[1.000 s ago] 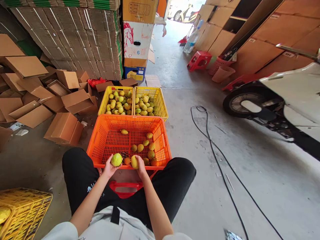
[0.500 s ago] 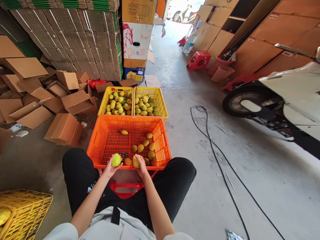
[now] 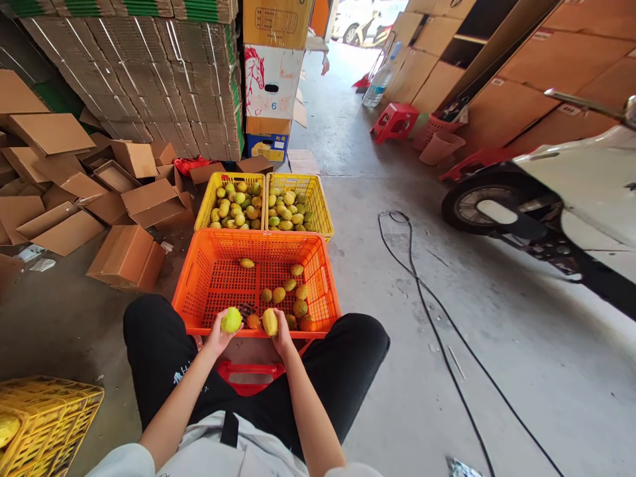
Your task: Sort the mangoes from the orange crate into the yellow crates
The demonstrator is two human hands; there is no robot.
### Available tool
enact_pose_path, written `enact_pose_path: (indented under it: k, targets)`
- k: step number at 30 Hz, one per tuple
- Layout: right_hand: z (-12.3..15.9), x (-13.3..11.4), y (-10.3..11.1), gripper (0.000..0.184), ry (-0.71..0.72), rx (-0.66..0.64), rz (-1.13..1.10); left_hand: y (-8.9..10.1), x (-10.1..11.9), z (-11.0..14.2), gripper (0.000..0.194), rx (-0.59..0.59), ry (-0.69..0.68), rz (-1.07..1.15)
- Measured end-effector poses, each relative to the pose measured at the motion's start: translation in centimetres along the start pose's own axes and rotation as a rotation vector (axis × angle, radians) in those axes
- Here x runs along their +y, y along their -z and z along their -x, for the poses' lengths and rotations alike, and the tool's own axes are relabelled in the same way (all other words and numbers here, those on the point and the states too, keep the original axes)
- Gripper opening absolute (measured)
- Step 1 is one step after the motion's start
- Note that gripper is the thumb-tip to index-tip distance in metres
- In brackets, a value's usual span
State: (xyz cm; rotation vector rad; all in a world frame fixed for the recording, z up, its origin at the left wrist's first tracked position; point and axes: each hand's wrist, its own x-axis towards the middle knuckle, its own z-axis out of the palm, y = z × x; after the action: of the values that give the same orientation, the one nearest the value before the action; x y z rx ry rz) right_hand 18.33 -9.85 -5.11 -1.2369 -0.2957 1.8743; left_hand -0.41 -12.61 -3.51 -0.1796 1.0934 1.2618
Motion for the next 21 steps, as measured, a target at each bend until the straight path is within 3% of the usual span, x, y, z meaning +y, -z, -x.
enact_pose_path:
  k: [8,16,21]
  targets:
    - [-0.03,-0.44,-0.18,0.035,-0.043,-0.025,-0.064,-0.81,1.15,1.06,0.033,-0.088,0.146,0.037]
    - [0.53,-0.57,-0.59,0.033,0.009,0.112,-0.069,-0.74,1.04,0.8,0.034,-0.09,0.148,0.029]
    - [0.81,-0.61,-0.52,0.037,0.046,0.083,0.012,-0.27,0.96,0.24,0.037,-0.074,0.149,0.018]
